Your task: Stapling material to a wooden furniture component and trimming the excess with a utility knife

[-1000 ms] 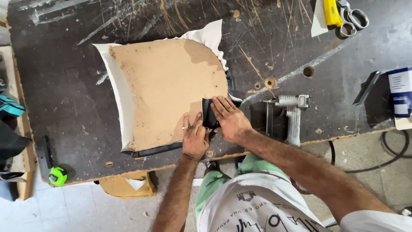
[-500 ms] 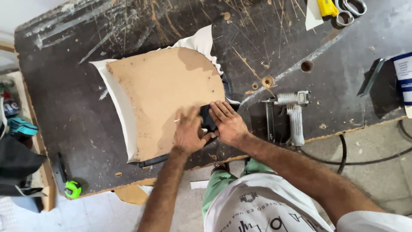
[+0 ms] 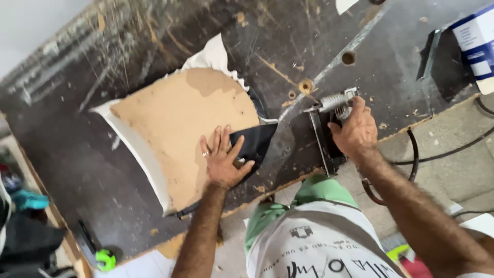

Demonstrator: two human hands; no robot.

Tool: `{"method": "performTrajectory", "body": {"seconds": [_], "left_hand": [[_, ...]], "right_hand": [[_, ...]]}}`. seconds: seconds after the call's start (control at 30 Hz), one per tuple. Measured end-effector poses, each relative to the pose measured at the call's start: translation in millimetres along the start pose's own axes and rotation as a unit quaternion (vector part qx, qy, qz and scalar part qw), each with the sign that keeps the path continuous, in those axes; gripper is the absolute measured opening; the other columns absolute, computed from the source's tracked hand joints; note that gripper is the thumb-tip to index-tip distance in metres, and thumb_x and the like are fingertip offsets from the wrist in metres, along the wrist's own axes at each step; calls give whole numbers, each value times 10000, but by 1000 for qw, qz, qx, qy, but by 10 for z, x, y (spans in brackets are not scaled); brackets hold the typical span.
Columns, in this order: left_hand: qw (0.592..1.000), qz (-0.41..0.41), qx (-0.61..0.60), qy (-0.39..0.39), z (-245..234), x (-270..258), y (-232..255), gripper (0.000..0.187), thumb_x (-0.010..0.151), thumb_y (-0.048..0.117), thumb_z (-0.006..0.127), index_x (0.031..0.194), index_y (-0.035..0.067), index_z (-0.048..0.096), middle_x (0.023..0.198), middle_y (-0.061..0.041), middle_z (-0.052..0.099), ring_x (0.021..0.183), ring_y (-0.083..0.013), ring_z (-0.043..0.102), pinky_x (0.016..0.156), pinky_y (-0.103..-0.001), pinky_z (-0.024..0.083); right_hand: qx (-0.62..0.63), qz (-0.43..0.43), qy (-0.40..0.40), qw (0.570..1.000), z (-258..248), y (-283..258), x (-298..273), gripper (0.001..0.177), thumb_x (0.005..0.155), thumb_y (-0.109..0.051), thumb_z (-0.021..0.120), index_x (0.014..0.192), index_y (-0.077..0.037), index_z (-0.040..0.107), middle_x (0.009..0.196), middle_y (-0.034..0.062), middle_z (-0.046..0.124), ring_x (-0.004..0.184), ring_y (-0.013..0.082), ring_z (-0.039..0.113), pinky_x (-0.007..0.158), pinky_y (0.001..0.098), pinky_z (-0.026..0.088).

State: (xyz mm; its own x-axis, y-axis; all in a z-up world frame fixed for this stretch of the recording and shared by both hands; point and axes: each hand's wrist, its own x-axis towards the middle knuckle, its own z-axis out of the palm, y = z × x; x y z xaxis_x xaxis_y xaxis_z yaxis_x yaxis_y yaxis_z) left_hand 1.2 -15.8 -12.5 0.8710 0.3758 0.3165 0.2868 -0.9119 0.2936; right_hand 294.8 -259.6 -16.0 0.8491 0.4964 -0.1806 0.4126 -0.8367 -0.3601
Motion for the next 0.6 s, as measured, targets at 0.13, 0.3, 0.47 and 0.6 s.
{"method": "performTrajectory", "body": {"seconds": [0.13,0.3,0.47,0.6], "left_hand": [[1000,26,-16,-7,-18,-111,6,731,769,646,748,1383,260,649,1619,-150,427,1513,-392,336,1166,-719,109],[1000,23,-10,10,-3,-41,-52,706,760,633,769,1352,262,672,1588,-175,460,1488,-421,369,1140,-729,130],[1000,12,-25,-5,-44,-82,-4,684,764,610,777,1334,241,692,1593,-185,453,1498,-414,355,1159,-714,115],[999,3,-28,-26,1,-120,-52,651,849,621,718,1374,240,667,1643,-168,387,1539,-401,272,1164,-716,50]], "right_hand": [[-120,86,-49,988,410,401,36,1069,673,-589,888,1344,22,322,957,233,709,880,420,755,777,485,627],[35,55,-187,980,313,541,-126,715,545,-501,888,1080,-72,688,1000,175,775,1045,388,729,868,544,604],[545,210,-204,786,2,-314,-1145,256,706,108,753,918,88,611,684,227,639,537,329,665,454,467,569],[692,399,-362,480,390,-400,-1479,97,866,-113,585,924,-43,549,756,3,473,605,139,503,547,298,461]]}}
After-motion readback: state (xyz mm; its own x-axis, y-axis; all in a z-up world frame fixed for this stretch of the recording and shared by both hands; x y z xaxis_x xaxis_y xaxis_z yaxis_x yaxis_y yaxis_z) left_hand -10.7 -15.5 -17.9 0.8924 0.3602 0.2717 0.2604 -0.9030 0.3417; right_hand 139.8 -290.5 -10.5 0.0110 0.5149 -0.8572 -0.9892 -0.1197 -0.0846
